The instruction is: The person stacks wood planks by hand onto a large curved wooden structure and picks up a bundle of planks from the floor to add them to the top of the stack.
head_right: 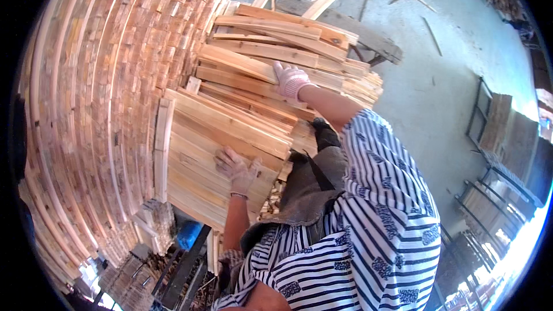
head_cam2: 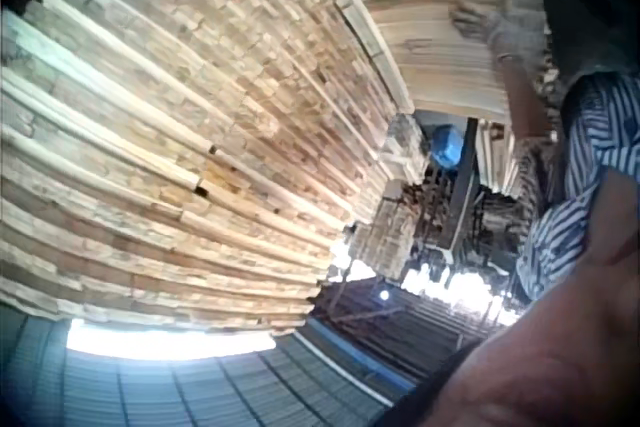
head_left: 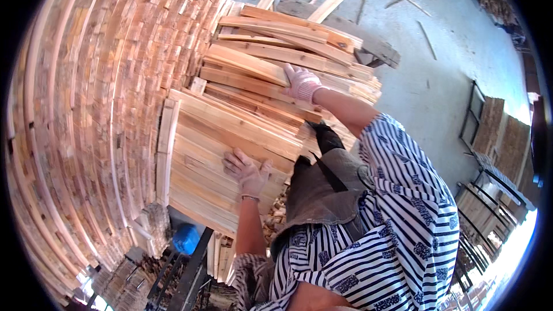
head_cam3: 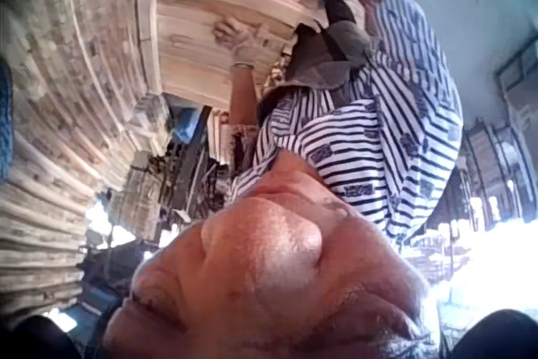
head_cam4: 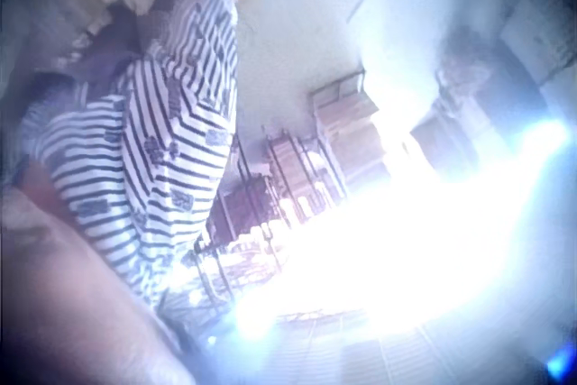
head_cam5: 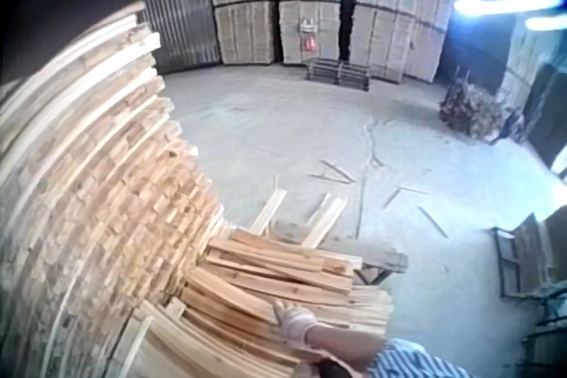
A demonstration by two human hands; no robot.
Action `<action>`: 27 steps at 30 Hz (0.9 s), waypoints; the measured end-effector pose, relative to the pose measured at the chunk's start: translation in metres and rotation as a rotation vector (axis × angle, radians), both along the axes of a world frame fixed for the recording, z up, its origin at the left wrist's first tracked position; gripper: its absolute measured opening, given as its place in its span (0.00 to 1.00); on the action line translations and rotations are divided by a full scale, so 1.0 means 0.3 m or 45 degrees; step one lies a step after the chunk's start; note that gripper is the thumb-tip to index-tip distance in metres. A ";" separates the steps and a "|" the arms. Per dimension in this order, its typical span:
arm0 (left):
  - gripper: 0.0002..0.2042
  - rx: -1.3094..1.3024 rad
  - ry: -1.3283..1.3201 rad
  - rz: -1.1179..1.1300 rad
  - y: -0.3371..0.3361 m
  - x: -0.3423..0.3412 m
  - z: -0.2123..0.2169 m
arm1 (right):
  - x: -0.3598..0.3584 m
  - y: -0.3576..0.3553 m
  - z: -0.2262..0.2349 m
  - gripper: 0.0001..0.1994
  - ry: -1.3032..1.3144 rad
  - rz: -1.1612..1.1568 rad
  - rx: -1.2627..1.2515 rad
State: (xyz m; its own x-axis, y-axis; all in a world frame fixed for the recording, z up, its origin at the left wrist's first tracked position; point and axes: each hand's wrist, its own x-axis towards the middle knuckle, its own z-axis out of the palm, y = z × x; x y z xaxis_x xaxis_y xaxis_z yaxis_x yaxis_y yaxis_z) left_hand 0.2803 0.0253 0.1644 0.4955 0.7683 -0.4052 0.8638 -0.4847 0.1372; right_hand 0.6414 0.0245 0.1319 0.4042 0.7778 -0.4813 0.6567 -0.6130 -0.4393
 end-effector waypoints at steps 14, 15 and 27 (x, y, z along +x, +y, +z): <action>0.64 -0.248 0.340 0.218 -0.043 -0.002 0.035 | 0.057 -0.044 0.128 0.43 0.841 0.120 -0.195; 0.62 -0.289 0.336 0.197 -0.008 0.087 0.041 | 0.086 -0.136 0.209 0.44 0.790 0.066 -0.191; 0.24 -0.396 -2.080 1.018 -0.011 0.184 0.919 | -0.497 -0.195 0.731 0.46 0.499 0.808 0.863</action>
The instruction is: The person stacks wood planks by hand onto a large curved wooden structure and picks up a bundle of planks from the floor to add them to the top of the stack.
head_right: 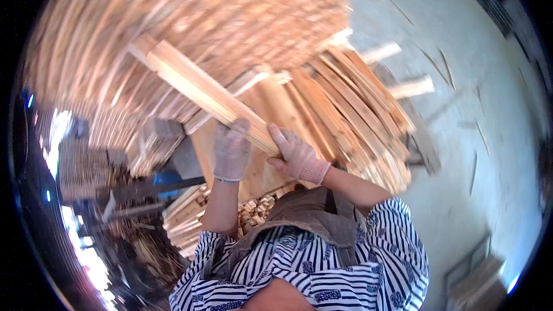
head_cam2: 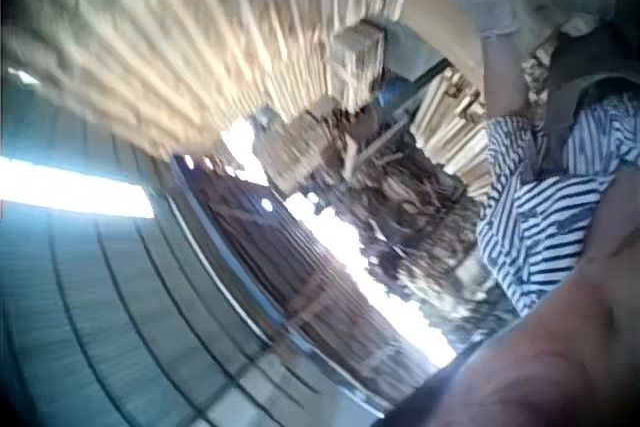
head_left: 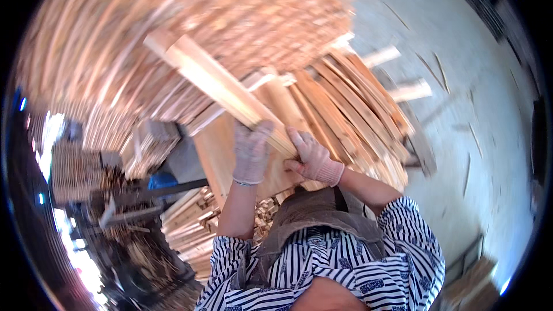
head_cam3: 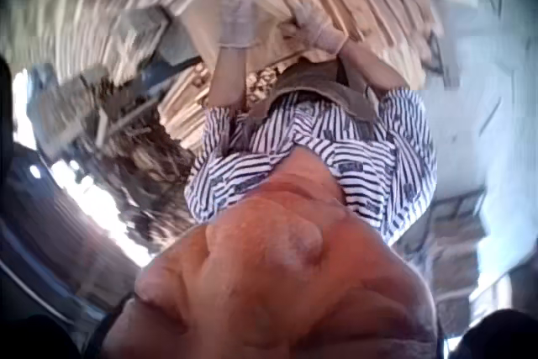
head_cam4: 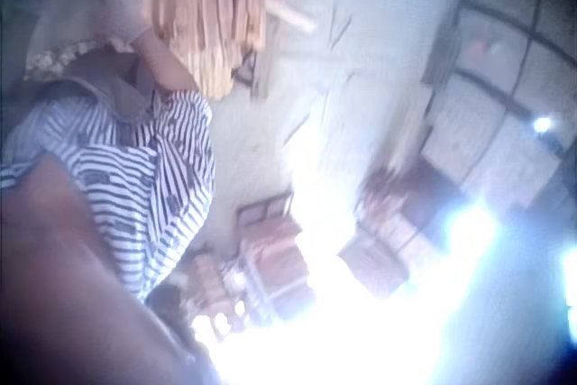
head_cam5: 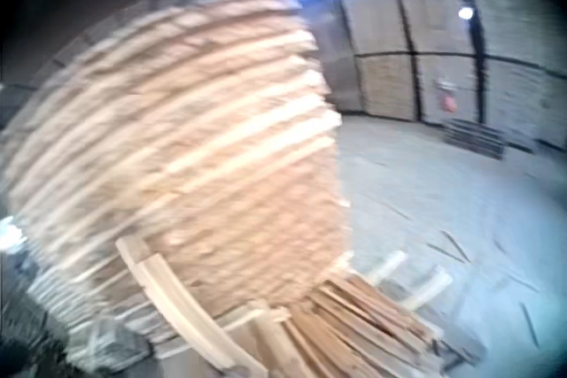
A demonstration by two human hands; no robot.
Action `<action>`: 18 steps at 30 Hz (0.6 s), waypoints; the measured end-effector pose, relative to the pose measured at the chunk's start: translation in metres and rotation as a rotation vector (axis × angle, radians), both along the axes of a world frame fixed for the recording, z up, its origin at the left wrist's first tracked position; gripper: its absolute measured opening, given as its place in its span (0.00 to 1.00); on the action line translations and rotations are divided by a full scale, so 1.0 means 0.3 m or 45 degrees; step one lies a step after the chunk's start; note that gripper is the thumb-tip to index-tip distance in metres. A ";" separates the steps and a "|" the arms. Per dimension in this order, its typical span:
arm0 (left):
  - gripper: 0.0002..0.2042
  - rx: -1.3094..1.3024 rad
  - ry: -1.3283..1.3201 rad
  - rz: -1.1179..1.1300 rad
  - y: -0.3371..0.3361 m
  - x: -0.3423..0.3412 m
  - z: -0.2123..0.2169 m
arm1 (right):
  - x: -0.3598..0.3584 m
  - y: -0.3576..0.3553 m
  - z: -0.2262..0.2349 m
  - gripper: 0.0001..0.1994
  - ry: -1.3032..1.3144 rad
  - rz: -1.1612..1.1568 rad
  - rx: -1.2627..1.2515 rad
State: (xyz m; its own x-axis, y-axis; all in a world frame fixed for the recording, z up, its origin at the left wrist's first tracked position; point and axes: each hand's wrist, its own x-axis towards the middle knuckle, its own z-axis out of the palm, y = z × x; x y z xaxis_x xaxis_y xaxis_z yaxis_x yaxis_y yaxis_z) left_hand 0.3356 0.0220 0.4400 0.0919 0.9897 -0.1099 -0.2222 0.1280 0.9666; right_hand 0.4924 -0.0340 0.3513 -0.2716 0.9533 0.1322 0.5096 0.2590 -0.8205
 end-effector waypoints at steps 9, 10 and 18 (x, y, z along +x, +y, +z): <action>0.26 0.023 0.117 -0.003 -0.192 -0.363 -0.218 | -0.402 -0.029 -0.185 0.49 -0.348 0.267 -0.397; 0.26 -0.051 0.130 -0.048 -0.194 -0.362 -0.247 | -0.400 -0.047 -0.209 0.49 -0.298 0.231 -0.357; 0.29 0.277 0.504 0.023 -0.118 -0.426 -0.342 | -0.365 0.029 -0.260 0.45 -0.307 0.452 -0.096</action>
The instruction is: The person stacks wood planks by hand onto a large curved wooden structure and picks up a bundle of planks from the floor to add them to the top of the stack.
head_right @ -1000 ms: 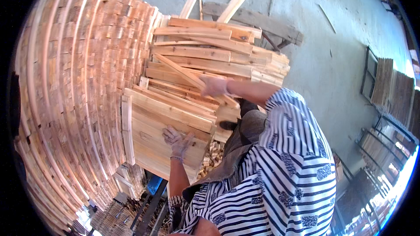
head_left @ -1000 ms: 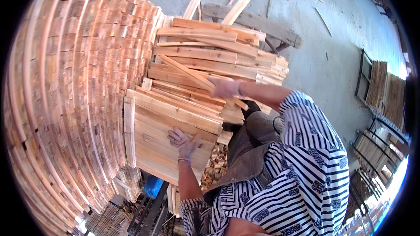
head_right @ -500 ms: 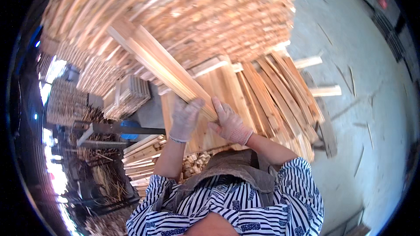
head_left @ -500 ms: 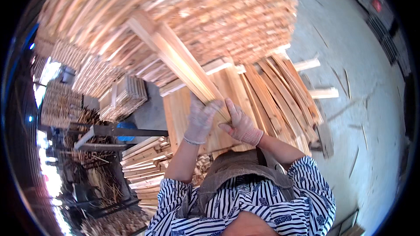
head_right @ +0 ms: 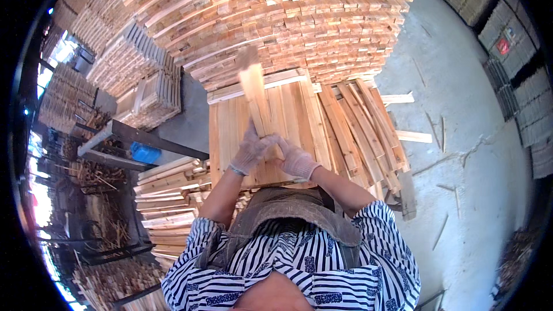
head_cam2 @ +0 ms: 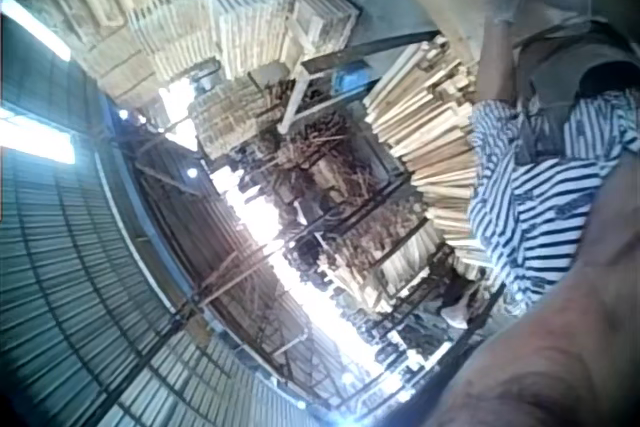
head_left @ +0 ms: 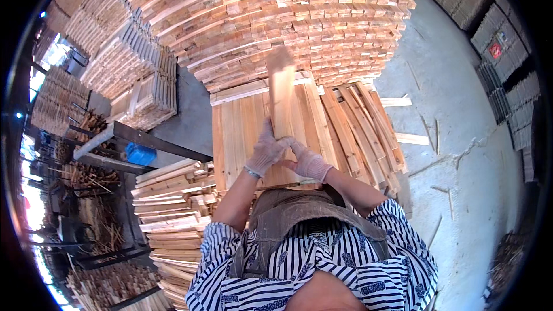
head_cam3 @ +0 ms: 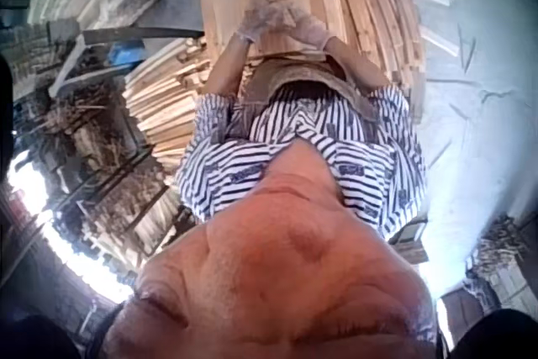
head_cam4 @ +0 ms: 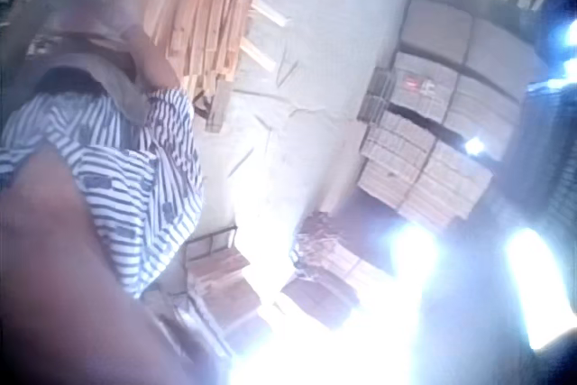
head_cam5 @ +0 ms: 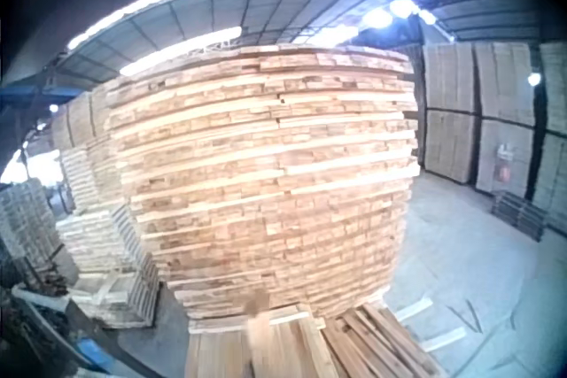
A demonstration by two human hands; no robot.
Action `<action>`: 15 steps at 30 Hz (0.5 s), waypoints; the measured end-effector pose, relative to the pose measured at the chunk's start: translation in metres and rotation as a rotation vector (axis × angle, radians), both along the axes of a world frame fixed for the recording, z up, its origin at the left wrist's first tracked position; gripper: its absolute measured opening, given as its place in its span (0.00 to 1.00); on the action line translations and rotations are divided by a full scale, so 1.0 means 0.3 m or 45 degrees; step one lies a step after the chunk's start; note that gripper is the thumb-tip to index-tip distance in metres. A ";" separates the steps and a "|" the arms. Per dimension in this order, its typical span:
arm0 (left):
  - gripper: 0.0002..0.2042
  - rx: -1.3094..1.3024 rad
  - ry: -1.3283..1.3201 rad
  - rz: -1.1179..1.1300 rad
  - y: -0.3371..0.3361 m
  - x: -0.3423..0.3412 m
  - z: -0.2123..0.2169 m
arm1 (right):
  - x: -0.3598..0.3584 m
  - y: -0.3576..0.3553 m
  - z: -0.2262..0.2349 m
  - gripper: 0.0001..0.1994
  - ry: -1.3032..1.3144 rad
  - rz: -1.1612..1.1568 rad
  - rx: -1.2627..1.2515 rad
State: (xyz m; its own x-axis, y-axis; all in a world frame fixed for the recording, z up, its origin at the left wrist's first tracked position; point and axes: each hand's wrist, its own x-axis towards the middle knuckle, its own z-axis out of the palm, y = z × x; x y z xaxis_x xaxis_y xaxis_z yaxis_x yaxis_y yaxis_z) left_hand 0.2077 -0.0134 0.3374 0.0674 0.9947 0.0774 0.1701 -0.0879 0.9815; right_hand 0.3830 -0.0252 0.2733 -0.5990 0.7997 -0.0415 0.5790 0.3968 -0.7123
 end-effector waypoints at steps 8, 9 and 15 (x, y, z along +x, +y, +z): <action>0.20 0.157 1.541 0.040 -0.117 -0.111 0.023 | 0.500 -0.237 -0.197 0.37 0.361 -0.577 -0.696; 0.19 0.106 1.647 0.037 -0.147 -0.108 -0.068 | 0.570 -0.283 -0.238 0.37 0.207 -0.633 -0.732; 0.15 -0.143 1.544 -0.203 -0.272 -0.089 -0.530 | 0.776 -0.435 -0.375 0.38 -0.004 -0.694 -0.864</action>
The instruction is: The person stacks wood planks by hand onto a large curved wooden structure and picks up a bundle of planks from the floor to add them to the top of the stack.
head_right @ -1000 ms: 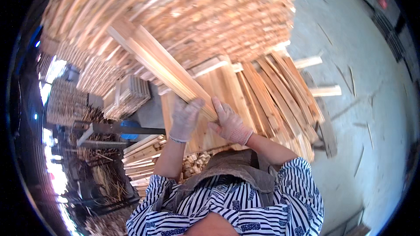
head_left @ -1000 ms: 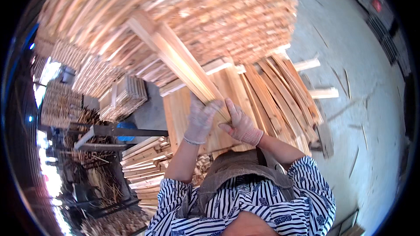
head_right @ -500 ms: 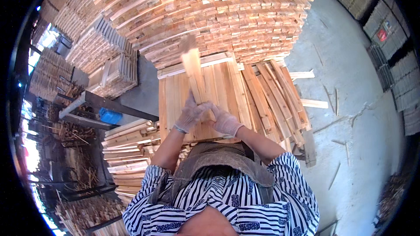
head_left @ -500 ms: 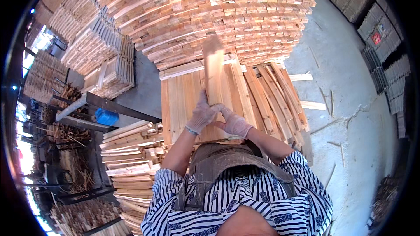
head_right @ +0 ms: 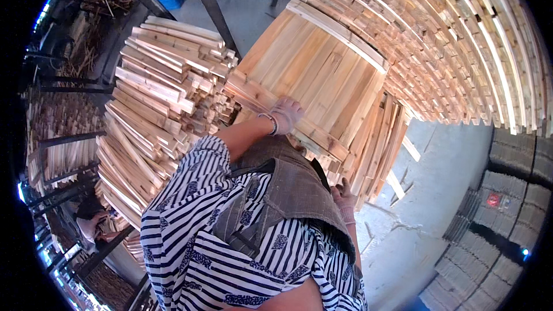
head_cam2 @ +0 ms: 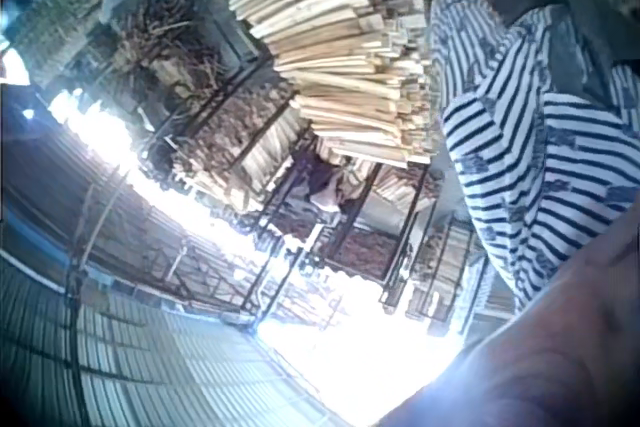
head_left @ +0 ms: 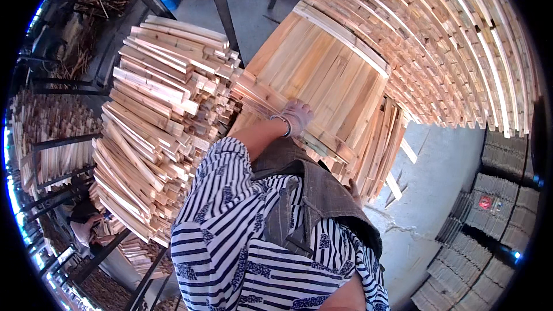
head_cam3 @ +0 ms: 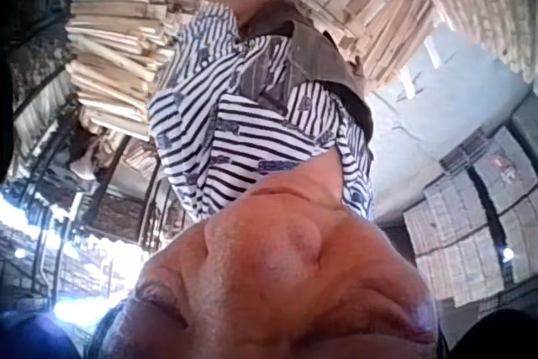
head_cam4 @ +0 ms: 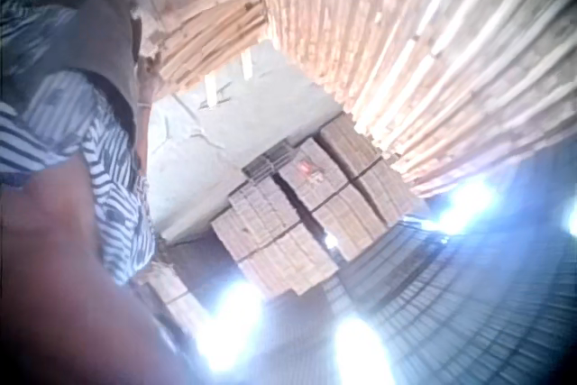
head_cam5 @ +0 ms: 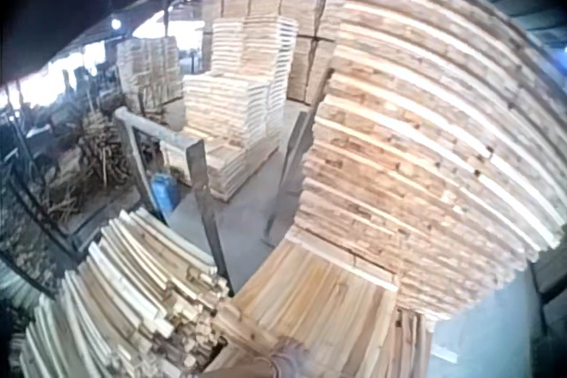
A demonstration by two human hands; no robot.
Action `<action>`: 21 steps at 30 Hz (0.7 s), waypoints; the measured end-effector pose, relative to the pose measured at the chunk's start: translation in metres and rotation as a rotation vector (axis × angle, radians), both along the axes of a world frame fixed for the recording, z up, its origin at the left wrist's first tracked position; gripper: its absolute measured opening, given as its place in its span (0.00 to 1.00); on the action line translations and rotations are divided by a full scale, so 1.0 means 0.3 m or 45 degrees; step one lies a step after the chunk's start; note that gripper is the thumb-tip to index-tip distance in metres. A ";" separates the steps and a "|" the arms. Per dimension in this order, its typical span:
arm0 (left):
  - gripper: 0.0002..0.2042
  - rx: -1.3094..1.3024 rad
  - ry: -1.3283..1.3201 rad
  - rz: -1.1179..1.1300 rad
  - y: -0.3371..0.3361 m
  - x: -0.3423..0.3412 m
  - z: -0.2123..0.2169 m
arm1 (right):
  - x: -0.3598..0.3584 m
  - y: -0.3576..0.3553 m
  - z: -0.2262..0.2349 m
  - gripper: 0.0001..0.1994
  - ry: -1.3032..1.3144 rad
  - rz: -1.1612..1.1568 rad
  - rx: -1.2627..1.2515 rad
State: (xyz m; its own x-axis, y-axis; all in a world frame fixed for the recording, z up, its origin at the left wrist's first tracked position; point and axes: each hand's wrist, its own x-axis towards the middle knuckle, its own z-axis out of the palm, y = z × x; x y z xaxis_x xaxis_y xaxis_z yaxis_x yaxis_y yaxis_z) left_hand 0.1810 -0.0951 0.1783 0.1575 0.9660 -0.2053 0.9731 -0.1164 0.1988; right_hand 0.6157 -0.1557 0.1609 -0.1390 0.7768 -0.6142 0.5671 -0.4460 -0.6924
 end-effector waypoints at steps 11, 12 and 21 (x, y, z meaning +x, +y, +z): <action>0.07 -0.001 -0.031 -0.118 0.075 -0.042 -0.140 | -0.167 -0.173 0.267 0.38 -0.126 -0.187 -0.156; 0.05 0.169 -0.043 -0.149 0.065 -0.071 -0.175 | -0.161 -0.178 0.259 0.37 -0.253 -0.102 -0.065; 0.44 -0.257 -0.322 -0.228 0.195 -0.008 0.030 | 0.082 0.001 0.130 0.29 -0.375 -0.435 0.070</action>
State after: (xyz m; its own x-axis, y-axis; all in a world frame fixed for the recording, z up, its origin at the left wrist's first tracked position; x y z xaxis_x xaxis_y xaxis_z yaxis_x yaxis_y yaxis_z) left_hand 0.1788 -0.0365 0.1872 0.3902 0.8625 -0.3223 0.8582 -0.2139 0.4666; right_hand 0.6403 -0.1555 0.2000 0.3057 0.7801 -0.5458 0.5701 -0.6091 -0.5514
